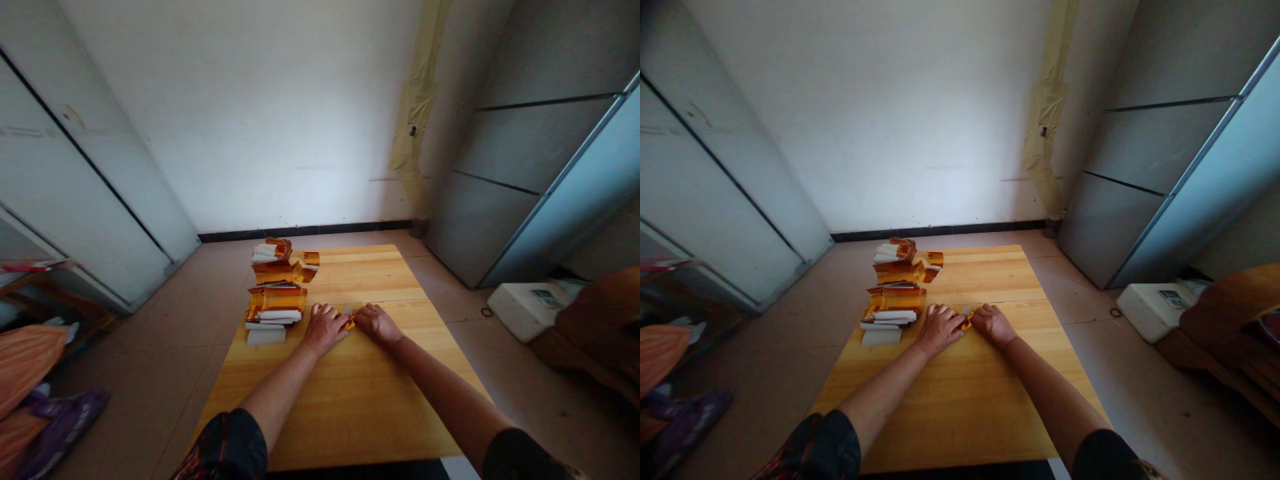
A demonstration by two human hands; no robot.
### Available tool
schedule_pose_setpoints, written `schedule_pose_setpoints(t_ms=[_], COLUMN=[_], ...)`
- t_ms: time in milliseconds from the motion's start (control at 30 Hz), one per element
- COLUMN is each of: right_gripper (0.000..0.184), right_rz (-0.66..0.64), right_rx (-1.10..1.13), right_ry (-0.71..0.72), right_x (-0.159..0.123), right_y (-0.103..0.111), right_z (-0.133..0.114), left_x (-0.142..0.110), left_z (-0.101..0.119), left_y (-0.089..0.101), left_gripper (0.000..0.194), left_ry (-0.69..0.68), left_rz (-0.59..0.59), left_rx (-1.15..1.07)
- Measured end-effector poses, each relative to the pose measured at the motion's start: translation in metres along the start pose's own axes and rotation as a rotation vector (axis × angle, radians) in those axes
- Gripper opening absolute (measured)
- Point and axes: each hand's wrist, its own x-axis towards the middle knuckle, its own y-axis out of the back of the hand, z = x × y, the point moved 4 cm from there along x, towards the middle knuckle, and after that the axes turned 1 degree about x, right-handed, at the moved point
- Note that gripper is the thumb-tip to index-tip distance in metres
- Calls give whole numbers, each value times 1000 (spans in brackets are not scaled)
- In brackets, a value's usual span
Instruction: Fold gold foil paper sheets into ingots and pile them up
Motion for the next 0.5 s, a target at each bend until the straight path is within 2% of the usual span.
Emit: schedule_pose_setpoints(t_ms=[233, 367, 500], right_gripper=[25, 23, 22], right_rz=[-26, -28, -52], right_rx=[-6, 11, -5], right_ry=[32, 16, -27], right_x=[1, 2, 2], right_y=[-1, -1, 1], right_z=[2, 2, 0], left_x=[-1, -2, -1], left_z=[1, 2, 5], left_y=[-3, -4, -5], left_gripper=[20, 15, 18], left_ry=[-7, -31, -31], left_rz=[30, 66, 106], left_rx=[20, 38, 80])
